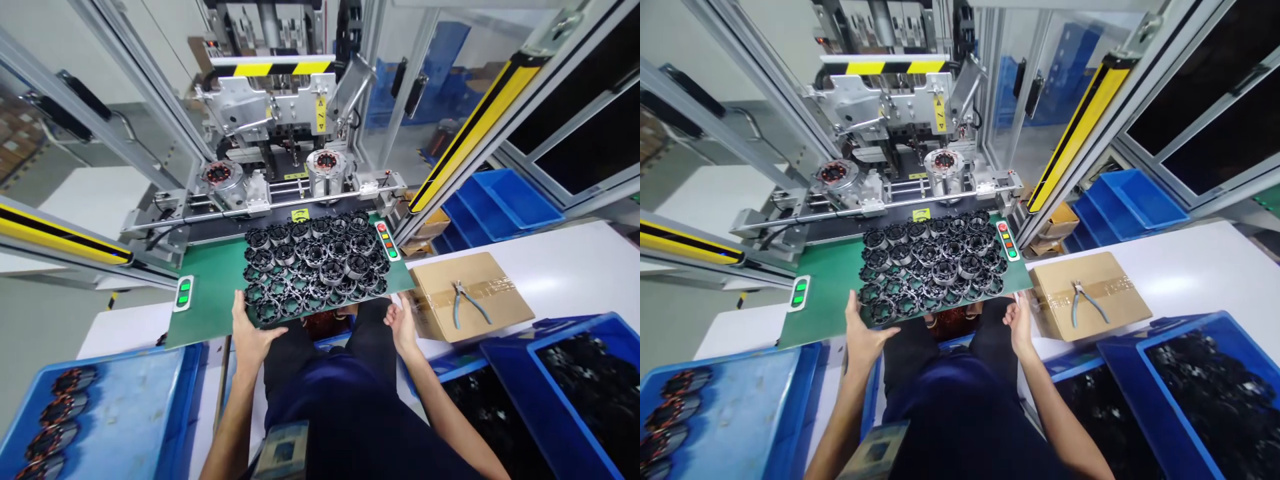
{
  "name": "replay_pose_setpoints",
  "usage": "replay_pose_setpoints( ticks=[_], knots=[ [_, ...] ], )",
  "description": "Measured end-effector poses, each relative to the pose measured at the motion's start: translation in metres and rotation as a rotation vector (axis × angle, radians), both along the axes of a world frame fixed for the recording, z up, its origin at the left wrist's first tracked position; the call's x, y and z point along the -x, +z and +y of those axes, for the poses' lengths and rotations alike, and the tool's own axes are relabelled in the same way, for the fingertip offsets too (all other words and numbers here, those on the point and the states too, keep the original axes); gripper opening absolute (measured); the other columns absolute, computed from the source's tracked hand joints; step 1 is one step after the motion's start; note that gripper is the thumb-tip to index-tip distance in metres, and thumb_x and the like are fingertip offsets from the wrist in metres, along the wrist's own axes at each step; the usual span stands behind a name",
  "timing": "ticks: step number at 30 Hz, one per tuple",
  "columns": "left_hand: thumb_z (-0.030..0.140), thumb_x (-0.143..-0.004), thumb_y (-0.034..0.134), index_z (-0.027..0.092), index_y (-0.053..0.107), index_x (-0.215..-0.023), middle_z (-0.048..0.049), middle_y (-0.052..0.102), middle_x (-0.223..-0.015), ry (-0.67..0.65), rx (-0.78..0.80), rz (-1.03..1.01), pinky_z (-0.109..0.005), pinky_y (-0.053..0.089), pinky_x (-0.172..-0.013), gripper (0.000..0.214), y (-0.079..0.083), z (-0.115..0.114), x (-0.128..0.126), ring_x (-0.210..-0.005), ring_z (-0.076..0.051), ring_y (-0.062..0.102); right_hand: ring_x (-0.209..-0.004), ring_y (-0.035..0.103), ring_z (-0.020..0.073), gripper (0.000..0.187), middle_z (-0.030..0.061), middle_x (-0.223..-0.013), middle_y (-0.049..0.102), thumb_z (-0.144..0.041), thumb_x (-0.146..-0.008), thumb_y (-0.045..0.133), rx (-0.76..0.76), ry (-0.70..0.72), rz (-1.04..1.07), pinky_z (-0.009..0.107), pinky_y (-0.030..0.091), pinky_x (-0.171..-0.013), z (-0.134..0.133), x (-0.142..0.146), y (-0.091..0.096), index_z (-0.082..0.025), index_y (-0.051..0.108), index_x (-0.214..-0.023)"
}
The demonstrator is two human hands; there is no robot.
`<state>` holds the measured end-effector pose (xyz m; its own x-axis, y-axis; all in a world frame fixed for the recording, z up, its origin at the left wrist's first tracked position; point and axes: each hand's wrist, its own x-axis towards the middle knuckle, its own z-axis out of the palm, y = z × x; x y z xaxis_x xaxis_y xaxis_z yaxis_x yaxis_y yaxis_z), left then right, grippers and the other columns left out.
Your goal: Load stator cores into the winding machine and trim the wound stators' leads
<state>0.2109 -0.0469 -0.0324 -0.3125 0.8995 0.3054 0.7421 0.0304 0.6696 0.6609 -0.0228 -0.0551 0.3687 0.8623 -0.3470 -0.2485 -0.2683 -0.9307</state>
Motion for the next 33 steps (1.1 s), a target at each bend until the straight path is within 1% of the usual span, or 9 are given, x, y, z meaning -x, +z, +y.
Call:
replay_pose_setpoints(
  ticks=[6, 9, 12, 17, 20, 24, 28, 30, 33],
  knots=[
    [0.099, -0.096, 0.090, 0.022, 0.045, -0.195, -0.0291, 0.056, -0.194, -0.088, -0.009, 0.053, -0.075, 0.047, -0.153, 0.133, 0.019, -0.003, 0.024, -0.183, -0.052, 0.056, -0.062, 0.041, 0.0146, 0.097, -0.0107, -0.072, 0.047, -0.094, -0.078, 0.097, 0.087, -0.074, -0.141, 0.030, 0.039, -0.061, -0.047, -0.004, 0.015, -0.023, 0.077, -0.142],
    [0.100, -0.095, 0.091, 0.023, 0.051, -0.191, -0.0267, 0.070, -0.181, -0.084, -0.026, 0.010, -0.072, 0.058, -0.145, 0.130, 0.016, -0.004, 0.025, -0.168, -0.050, 0.071, -0.072, 0.052, 0.0199, 0.089, -0.0034, -0.081, 0.059, -0.092, -0.086, 0.089, 0.030, -0.093, -0.484, 0.038, 0.051, -0.072, -0.039, -0.039, 0.026, -0.021, 0.082, -0.139],
    [0.102, -0.095, 0.089, 0.024, 0.054, -0.189, -0.0263, 0.073, -0.176, -0.063, -0.028, 0.006, -0.074, 0.062, -0.138, 0.127, 0.011, -0.005, 0.021, -0.160, -0.051, 0.077, -0.092, 0.062, 0.0292, 0.086, 0.0069, -0.097, 0.066, -0.089, -0.092, 0.076, -0.011, -0.161, -0.922, 0.056, 0.063, -0.101, -0.017, -0.087, 0.037, -0.017, 0.086, -0.137],
    [0.095, -0.101, 0.088, 0.026, 0.048, -0.193, -0.0264, 0.070, -0.180, -0.101, -0.006, 0.044, -0.079, 0.059, -0.139, 0.122, 0.020, 0.000, 0.019, -0.161, -0.053, 0.074, -0.148, 0.059, 0.0561, 0.110, 0.0406, -0.159, 0.067, -0.075, -0.086, 0.073, 0.221, -0.286, -1.274, 0.082, 0.042, -0.137, 0.012, -0.138, 0.042, 0.001, 0.075, -0.165],
    [0.088, -0.103, 0.090, 0.025, 0.040, -0.197, -0.0280, 0.061, -0.187, -0.150, -0.042, 0.052, -0.082, 0.055, -0.143, 0.123, 0.024, -0.006, 0.020, -0.170, -0.055, 0.066, -0.155, 0.057, 0.0586, 0.106, 0.0428, -0.176, 0.060, -0.063, -0.090, 0.072, 0.355, -0.310, -1.256, 0.085, 0.036, -0.139, 0.017, -0.142, 0.036, -0.001, 0.068, -0.176],
    [0.058, -0.107, 0.094, 0.036, 0.044, -0.192, -0.0241, 0.065, -0.176, -0.014, -0.194, 0.100, -0.086, 0.064, -0.131, 0.101, 0.000, -0.050, 0.022, -0.163, -0.053, 0.069, -0.154, 0.060, 0.0574, 0.096, 0.0383, -0.168, 0.069, -0.063, -0.096, 0.073, 0.356, -0.348, -1.287, 0.086, 0.032, -0.141, 0.011, -0.143, 0.028, -0.007, 0.072, -0.175],
    [0.049, -0.104, 0.091, 0.038, 0.064, -0.168, -0.0154, 0.077, -0.135, -0.027, -0.202, 0.197, -0.082, 0.074, -0.107, 0.070, -0.048, -0.093, 0.036, -0.121, -0.048, 0.082, -0.140, 0.068, 0.0553, 0.089, 0.0374, -0.149, 0.076, -0.065, -0.100, 0.075, 0.399, -0.358, -1.344, 0.083, 0.045, -0.131, 0.003, -0.151, 0.023, -0.007, 0.077, -0.168],
    [0.059, -0.107, 0.083, 0.035, 0.073, -0.152, -0.0153, 0.077, -0.126, 0.042, -0.063, 0.188, -0.086, 0.073, -0.105, 0.052, -0.062, -0.091, 0.050, -0.118, -0.051, 0.082, -0.127, 0.073, 0.0501, 0.082, 0.0329, -0.137, 0.079, -0.064, -0.103, 0.071, 0.410, -0.289, -1.330, 0.076, 0.054, -0.124, 0.001, -0.156, 0.022, -0.009, 0.080, -0.163],
    [0.079, -0.111, 0.063, 0.040, 0.079, -0.144, -0.0123, 0.077, -0.118, 0.111, 0.081, 0.162, -0.092, 0.069, -0.104, 0.053, -0.059, -0.056, 0.072, -0.120, -0.054, 0.080, -0.118, 0.074, 0.0463, 0.077, 0.0282, -0.132, 0.082, -0.064, -0.102, 0.071, 0.405, -0.248, -1.269, 0.068, 0.061, -0.115, 0.000, -0.159, 0.023, -0.013, 0.081, -0.158]
  ],
)
